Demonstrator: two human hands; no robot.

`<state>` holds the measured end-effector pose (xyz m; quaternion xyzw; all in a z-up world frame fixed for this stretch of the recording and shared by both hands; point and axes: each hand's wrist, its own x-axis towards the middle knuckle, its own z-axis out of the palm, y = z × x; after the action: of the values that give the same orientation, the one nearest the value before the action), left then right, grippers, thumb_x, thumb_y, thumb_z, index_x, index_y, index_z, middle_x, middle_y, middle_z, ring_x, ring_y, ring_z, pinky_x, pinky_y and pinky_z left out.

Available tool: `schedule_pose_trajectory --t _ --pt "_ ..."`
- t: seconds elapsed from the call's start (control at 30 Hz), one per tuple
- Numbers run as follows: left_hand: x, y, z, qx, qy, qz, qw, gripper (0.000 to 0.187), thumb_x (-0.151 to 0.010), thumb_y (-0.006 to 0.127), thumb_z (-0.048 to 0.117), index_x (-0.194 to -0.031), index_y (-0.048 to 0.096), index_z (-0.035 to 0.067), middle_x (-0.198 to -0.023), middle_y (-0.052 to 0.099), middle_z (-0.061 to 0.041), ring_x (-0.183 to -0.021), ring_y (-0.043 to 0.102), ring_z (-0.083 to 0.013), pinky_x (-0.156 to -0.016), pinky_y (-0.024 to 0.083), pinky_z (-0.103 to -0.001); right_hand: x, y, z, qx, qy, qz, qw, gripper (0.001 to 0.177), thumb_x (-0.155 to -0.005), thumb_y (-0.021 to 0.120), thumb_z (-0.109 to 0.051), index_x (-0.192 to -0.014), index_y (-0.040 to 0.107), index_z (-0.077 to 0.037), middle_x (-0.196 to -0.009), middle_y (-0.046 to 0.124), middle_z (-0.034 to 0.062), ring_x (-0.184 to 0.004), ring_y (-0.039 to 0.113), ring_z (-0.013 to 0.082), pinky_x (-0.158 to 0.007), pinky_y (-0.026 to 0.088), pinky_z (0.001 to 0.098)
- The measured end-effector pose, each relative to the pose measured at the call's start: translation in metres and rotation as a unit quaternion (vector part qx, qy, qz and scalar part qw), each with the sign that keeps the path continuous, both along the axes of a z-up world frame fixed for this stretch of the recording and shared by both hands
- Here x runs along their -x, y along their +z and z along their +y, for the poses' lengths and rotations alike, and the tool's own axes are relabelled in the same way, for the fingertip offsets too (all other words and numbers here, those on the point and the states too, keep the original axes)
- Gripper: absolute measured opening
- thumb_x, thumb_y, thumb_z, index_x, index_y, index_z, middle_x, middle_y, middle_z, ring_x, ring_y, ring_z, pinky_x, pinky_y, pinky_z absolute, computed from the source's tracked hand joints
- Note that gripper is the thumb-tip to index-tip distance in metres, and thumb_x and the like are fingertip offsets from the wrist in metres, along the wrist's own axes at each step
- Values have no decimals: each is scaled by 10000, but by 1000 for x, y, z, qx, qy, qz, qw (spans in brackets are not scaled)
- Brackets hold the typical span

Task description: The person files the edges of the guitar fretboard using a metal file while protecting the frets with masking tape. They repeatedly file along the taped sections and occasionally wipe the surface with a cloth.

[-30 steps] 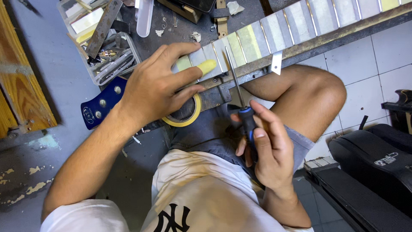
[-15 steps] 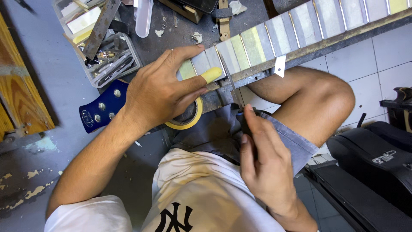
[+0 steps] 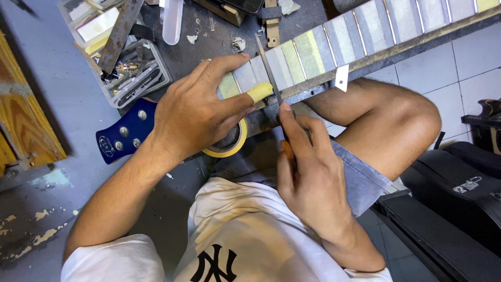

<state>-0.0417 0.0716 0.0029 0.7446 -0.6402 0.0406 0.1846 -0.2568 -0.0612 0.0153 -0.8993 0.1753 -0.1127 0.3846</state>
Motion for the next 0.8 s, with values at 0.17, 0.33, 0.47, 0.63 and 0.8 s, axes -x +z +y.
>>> schedule_pose_trajectory --t 0.17,0.33,0.47,0.63,0.8 --pt "-1 -4 -1 17 -3 -2 1000 135 -1079 849 244 -1089 731 181 -1439 620 -184 -1093 732 -376 -847 631 -467 13 8 2 -92 -25 -58 994 482 -1066 448 41 -1545 499 68 -1297 615 236 -1198 641 321 -1119 504 385" --pt "-1 -1 -1 13 -5 4 1000 175 -1056 882 176 -1050 721 247 -1452 617 -174 -1054 736 -381 -808 633 -484 19 -5 1 -115 -68 -51 990 483 -1058 547 -88 -1518 529 60 -1307 661 205 -1172 668 291 -1066 517 360" --pt "3 -4 -3 5 18 -16 1000 207 -1022 770 92 -1084 711 280 -1442 631 -171 -1007 732 -384 -826 660 -541 31 -14 7 -130 -56 -53 989 485 -1064 541 -175 -1490 554 56 -1178 670 180 -1017 647 261 -911 530 356" --pt "2 -4 -5 27 -5 -25 999 247 -1045 680 -8 -1132 711 221 -1381 622 -229 -948 700 -364 -621 562 -404 43 -14 8 -127 -60 -50 989 461 -1054 553 -148 -1448 575 89 -1319 725 215 -1104 723 271 -1018 548 349" --pt "5 -1 -6 -5 4 -5 1000 172 -1027 745 31 -1026 712 200 -1406 596 -224 -982 693 -387 -599 563 -440 -8 -4 -5 -116 -13 -49 992 516 -1067 498 -57 -1569 465 60 -1234 647 184 -1097 668 290 -1020 530 360"
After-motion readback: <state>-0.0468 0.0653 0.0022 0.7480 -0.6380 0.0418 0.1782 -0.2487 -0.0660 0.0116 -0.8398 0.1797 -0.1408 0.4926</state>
